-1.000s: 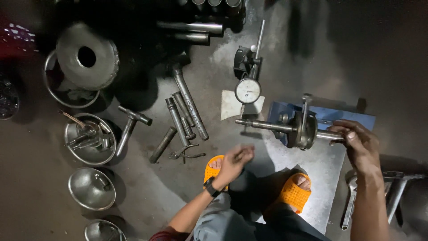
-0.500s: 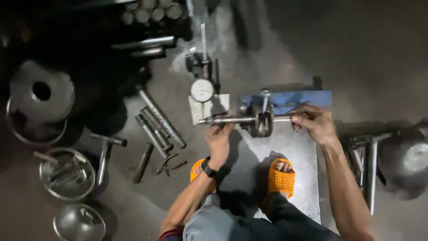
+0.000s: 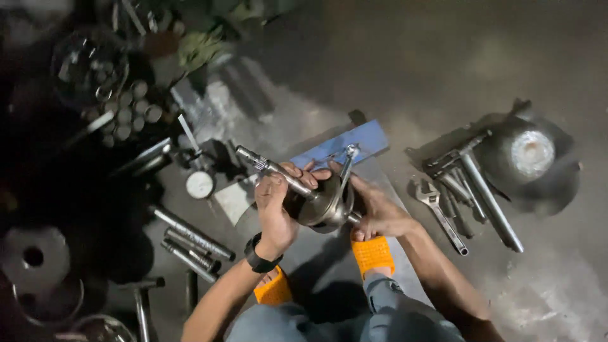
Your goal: The person uses a dial indicator to measure a metal crankshaft, repeatedly rotating the shaft and adjusting the indicator's position. They also handle a metal bowl and other metal parts on the floor.
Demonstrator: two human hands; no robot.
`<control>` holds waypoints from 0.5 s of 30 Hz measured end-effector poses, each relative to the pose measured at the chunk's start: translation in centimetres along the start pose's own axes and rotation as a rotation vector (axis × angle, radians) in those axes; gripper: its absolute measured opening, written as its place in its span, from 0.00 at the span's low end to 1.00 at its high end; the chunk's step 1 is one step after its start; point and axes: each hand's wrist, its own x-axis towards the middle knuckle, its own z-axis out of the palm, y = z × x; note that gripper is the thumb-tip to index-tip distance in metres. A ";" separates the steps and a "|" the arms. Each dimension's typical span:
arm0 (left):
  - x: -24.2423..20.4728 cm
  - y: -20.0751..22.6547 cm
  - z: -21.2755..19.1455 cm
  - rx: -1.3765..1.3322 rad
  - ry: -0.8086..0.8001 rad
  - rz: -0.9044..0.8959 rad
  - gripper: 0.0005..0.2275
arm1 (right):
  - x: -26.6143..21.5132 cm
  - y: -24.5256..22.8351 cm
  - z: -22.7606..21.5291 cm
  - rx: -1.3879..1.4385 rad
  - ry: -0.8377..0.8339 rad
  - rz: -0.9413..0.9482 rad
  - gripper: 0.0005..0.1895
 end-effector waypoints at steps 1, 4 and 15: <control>0.6 -0.4 1.5 0.089 -0.019 0.010 0.12 | -1.1 0.0 -1.0 -0.010 0.104 0.011 0.43; 3.1 -2.2 7.4 0.410 -0.038 -0.067 0.09 | -4.1 0.6 -3.8 -0.035 0.372 0.050 0.44; 6.2 -3.6 7.8 1.298 -0.604 -0.223 0.10 | -15.3 -0.1 -22.7 -0.418 1.164 0.042 0.36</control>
